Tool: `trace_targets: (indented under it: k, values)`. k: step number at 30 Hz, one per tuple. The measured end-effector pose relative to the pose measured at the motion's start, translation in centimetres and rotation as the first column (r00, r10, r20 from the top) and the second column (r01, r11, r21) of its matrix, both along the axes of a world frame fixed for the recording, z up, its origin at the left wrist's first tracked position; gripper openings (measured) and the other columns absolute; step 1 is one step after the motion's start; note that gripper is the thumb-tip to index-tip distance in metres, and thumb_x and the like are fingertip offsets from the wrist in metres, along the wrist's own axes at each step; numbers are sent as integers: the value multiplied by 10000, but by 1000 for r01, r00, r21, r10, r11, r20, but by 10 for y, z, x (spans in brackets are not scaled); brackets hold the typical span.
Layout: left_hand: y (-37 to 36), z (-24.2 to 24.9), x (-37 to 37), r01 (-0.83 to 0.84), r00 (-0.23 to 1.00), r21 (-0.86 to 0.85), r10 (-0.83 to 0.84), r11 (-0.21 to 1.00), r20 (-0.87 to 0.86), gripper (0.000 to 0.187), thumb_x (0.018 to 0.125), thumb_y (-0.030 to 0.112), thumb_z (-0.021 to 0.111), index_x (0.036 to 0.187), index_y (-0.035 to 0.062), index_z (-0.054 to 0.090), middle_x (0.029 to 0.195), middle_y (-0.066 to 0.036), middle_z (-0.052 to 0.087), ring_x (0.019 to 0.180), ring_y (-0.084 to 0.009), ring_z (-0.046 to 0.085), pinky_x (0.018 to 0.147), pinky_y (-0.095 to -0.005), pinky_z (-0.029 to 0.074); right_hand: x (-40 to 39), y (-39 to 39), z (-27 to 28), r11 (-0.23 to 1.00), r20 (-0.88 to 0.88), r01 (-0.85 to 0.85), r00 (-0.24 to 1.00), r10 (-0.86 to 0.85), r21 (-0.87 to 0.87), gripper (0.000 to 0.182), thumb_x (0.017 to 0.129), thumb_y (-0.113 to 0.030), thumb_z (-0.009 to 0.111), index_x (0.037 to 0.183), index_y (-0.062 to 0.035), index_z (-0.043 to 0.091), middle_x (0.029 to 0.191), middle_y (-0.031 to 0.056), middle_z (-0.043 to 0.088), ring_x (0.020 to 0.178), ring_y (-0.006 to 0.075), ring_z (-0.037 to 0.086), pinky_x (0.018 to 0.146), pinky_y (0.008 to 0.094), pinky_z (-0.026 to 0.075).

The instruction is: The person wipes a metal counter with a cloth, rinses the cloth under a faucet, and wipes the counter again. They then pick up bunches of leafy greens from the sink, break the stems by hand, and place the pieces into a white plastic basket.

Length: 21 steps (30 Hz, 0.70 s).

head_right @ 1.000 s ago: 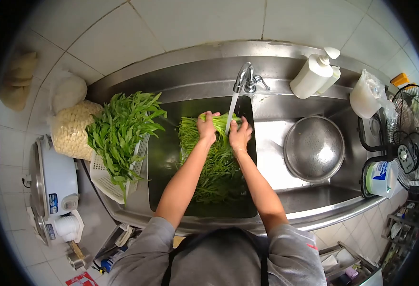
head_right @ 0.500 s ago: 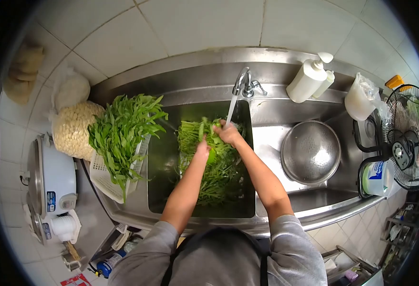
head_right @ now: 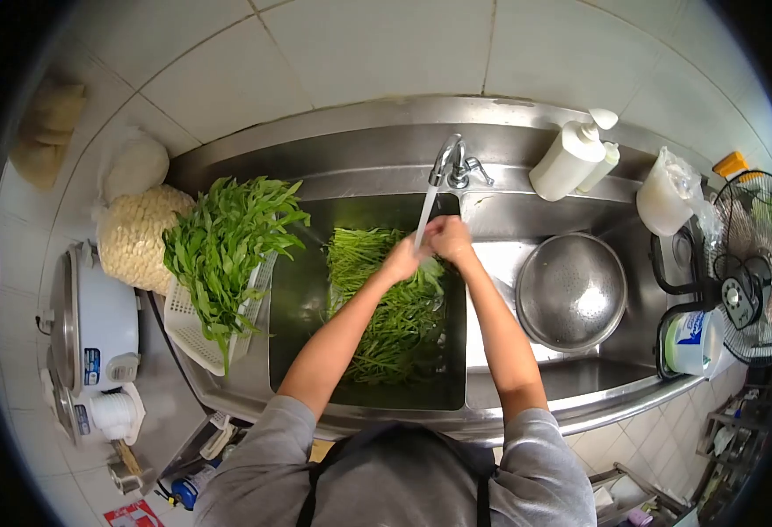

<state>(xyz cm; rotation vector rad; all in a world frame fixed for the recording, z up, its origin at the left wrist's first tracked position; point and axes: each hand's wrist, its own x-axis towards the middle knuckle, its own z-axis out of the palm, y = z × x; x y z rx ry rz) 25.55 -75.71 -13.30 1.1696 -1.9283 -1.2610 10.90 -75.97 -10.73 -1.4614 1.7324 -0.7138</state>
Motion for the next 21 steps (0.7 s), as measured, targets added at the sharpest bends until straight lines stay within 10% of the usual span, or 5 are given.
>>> trace_targets:
  k: [4, 6, 12, 16, 21]
  values:
    - [8, -6, -11, 18, 981, 521, 87, 854, -176, 172, 901, 176, 420, 926, 25, 498, 799, -165, 560, 780, -329, 555, 727, -396, 442, -52, -26, -14, 716, -52, 455, 825, -563, -529, 319, 762, -164, 607, 1016, 27, 587, 834, 199, 631, 690, 265, 600, 659, 343, 466]
    - [13, 12, -5, 86, 972, 60, -97, 994, 213, 172, 903, 146, 389, 920, 13, 497, 825, -176, 545, 792, -325, 544, 729, -404, 438, -87, -56, -48, 697, 291, 683, 728, -621, -220, 491, 830, -201, 569, 1209, 77, 424, 862, 144, 594, 700, 182, 530, 635, 312, 437]
    - [38, 33, 16, -60, 994, 59, 55, 996, 90, 201, 842, 192, 480, 932, 20, 528, 907, -192, 570, 866, -332, 563, 764, -398, 445, -138, -93, -61, 941, -115, 230, 957, -265, -248, 348, 834, -258, 494, 1070, -4, 529, 738, 73, 587, 643, 178, 552, 555, 315, 466]
    - [48, 36, 37, -93, 993, 10, 92, 996, 75, 234, 839, 207, 492, 929, -9, 501, 751, -202, 576, 749, -371, 578, 660, -435, 439, -163, -121, -34, 933, 393, 268, 852, -346, 241, 241, 819, -230, 477, 928, -22, 535, 718, 104, 587, 561, 201, 554, 515, 317, 495]
    - [61, 42, 62, -240, 970, 63, 236, 969, 56, 192, 873, 173, 467, 945, -3, 439, 721, -155, 558, 651, -280, 568, 621, -387, 449, -126, -89, 1, 903, 678, 430, 659, -326, 17, 355, 863, -189, 426, 1141, 33, 427, 875, 162, 588, 653, 188, 578, 591, 285, 494]
